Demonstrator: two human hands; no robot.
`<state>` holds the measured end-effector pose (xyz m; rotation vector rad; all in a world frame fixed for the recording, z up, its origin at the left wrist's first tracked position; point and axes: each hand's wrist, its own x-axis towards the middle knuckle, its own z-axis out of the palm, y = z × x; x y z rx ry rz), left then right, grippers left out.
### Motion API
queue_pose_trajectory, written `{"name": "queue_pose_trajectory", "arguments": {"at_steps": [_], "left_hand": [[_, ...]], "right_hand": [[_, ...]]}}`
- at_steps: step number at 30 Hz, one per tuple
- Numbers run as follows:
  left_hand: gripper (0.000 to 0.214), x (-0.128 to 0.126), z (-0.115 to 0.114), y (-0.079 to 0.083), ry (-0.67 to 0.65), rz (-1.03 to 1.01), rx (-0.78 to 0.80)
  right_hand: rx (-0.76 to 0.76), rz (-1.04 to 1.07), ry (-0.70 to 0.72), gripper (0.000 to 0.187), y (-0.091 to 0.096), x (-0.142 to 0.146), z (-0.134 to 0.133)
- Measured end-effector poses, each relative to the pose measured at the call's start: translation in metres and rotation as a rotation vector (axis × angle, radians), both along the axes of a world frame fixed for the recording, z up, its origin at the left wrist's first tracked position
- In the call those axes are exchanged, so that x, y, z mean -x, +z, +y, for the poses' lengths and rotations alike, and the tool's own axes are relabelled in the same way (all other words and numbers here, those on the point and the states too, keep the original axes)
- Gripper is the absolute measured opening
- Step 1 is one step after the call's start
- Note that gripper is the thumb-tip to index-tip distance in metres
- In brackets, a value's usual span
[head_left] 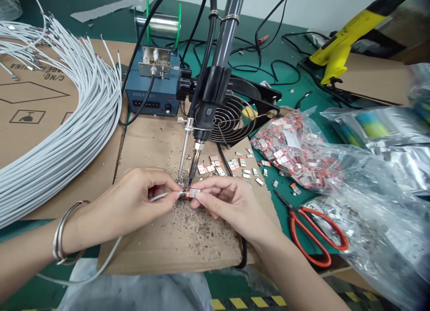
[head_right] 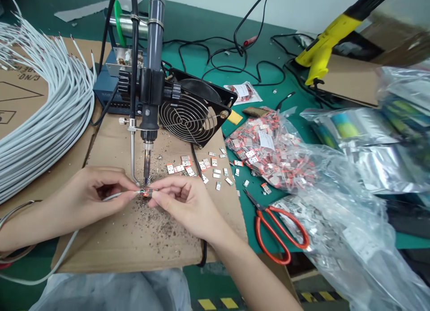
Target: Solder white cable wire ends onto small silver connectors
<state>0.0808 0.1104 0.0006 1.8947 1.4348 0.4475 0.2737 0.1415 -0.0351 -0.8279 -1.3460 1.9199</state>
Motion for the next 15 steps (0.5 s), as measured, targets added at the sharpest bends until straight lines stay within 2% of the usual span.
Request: {"name": "queue_pose_trajectory", "arguments": {"at_steps": [8, 15], "left_hand": [[0.016, 0.005, -0.001, -0.012, -0.022, -0.035, -0.084], [0.020, -0.001, 0.002, 0.001, -0.025, 0.030, -0.019]], "right_hand": [[-0.041, -0.049, -0.018, 0.014, 0.002, -0.001, -0.001], [-0.126, -0.122, -0.033, 0.016, 0.000, 0.002, -0.001]]}}
